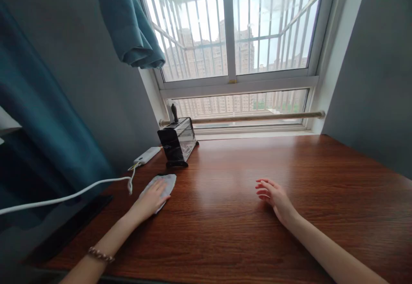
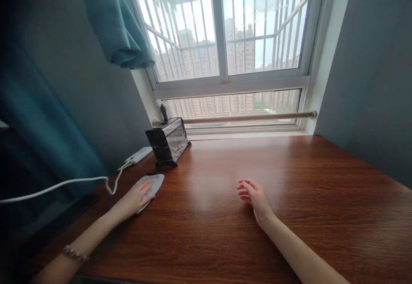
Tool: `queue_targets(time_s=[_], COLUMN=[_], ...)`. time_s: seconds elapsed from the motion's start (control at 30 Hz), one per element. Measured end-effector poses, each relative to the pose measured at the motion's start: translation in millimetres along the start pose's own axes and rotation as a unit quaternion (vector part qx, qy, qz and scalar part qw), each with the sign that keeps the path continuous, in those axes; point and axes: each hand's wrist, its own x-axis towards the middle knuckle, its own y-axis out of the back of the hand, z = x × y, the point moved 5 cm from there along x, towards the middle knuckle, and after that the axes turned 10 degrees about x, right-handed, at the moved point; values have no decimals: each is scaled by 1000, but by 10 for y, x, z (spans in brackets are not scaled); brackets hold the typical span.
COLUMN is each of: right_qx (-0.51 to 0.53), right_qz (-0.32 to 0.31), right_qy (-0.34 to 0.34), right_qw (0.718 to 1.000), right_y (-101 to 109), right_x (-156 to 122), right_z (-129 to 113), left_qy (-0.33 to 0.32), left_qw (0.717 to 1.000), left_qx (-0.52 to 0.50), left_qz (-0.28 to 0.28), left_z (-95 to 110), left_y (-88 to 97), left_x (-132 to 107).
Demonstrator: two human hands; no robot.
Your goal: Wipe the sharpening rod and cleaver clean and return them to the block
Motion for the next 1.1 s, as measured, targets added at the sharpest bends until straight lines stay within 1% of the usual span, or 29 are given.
queue_targets(time_s=[0.03,0.07,0.1,0.13,0.2,0.3,0.4,0.47,0.57,0.63,0.67,0.7,0.73,0.77,0.8,0.83,0.9,0.97,1.03,1.1], right_qx=[-9,-19,-29,-38,-56,-85,-123,-155,-213,-261,-287,-314,-341,-368,-394,-420,-468,-513,-555,-593], right_qz=[-12,-23,-32,-38,-46,-46,-39,-31,-6,13,18,16,6,-11,-32,-56,-99,-127,-135,-121], right_qy=[-2,-2,0,3,11,31,67,104,174,224,247,266,281,291,296,299,295,283,264,245], right_qw=[1000,1000,999,999,997,995,989,982,961,939,925,911,897,883,869,855,827,801,777,758], right_y=[-58,-101,-130,-146,-154,-136,-97,-53,43,94,103,97,75,41,0,-44,-114,-139,-117,-59], right_x=[-35,-60,-75,-82,-81,-60,-24,4,36,35,26,13,-3,-21,-40,-59,-92,-103,-87,-46], right_z=[11,15,13,8,-9,-36,-64,-96,-193,-286,-330,-365,-384,-383,-363,-323,-198,-48,87,170], left_qy=[14,23,28,30,26,4,-19,-29,-38,-46,-49,-50,-48,-43,-34,-23,11,61,120,172], left_qw=[1000,1000,999,999,999,995,984,973,949,932,927,924,923,923,925,928,933,934,929,920], left_qx=[0,-1,-5,-10,-28,-81,-154,-212,-306,-354,-369,-378,-382,-382,-377,-367,-334,-286,-233,-184], left_qz=[-8,-17,-23,-28,-36,-62,-82,-87,-72,-61,-50,-37,-19,5,32,63,132,203,263,299], left_z=[-64,-77,-42,37,299,866,1543,2025,2700,3035,3140,3198,3202,3155,3059,2922,2550,2097,1626,1193], left_y=[-37,-80,-126,-173,-268,-433,-612,-732,-869,-918,-921,-911,-886,-847,-796,-734,-585,-417,-248,-91], left_x=[-31,-60,-84,-100,-105,-47,67,162,311,402,444,484,521,557,592,626,693,761,828,897])
